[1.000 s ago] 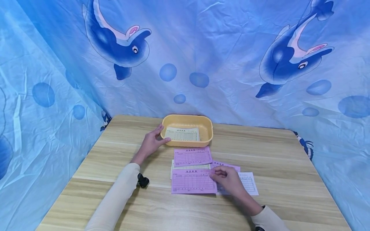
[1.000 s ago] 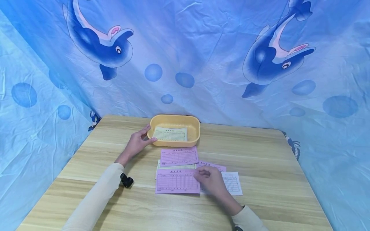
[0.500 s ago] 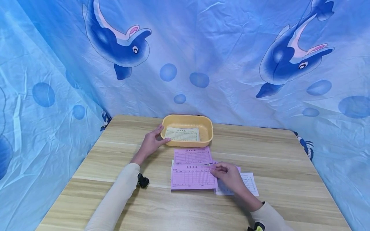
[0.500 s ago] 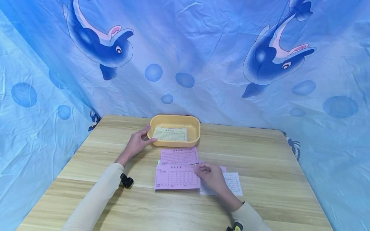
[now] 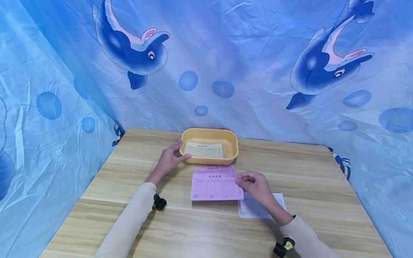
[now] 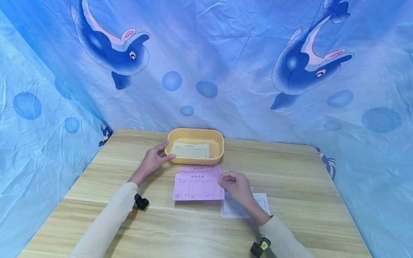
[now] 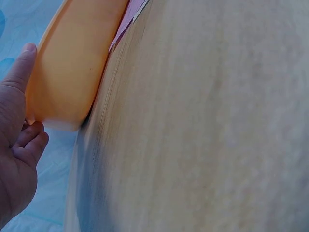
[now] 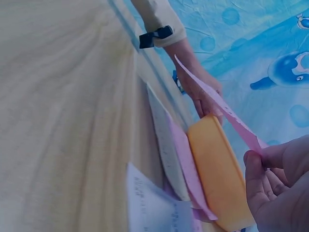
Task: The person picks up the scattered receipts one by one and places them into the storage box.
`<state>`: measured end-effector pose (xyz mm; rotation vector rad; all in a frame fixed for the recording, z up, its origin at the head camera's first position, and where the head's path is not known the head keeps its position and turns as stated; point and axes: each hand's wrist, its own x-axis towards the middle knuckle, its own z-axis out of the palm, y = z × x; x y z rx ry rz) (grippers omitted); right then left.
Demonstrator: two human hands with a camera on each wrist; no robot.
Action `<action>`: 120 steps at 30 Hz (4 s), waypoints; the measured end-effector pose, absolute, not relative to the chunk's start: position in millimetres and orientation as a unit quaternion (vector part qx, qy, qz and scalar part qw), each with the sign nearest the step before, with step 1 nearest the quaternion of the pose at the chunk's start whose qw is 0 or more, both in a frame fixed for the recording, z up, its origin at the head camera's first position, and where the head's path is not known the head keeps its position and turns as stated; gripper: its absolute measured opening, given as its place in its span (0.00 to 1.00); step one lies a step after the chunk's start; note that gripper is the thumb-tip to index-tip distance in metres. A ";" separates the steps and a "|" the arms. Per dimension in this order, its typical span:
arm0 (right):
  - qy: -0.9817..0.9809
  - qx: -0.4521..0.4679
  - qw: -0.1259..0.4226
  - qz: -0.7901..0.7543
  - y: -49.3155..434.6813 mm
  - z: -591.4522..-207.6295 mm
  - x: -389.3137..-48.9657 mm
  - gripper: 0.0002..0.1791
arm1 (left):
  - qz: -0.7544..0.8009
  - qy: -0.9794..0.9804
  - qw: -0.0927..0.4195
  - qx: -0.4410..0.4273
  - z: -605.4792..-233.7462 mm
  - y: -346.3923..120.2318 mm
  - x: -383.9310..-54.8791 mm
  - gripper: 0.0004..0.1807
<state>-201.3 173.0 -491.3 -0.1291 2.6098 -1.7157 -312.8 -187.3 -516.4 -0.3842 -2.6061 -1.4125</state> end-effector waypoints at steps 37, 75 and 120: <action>0.832 -0.027 -0.079 -0.549 158.9 -442.4 -298.0 0.16 | -0.461 -0.874 0.076 -0.131 -514.2 -186.5 -312.5 0.55; 0.888 -0.030 -0.102 -0.447 103.6 -469.8 -357.6 0.08 | -0.468 -0.870 0.076 -0.134 -514.3 -186.0 -311.2 0.49; 0.855 -0.171 -0.067 -0.484 172.9 -430.7 -295.4 0.20 | -0.461 -0.872 0.082 -0.143 -515.1 -186.8 -312.1 0.48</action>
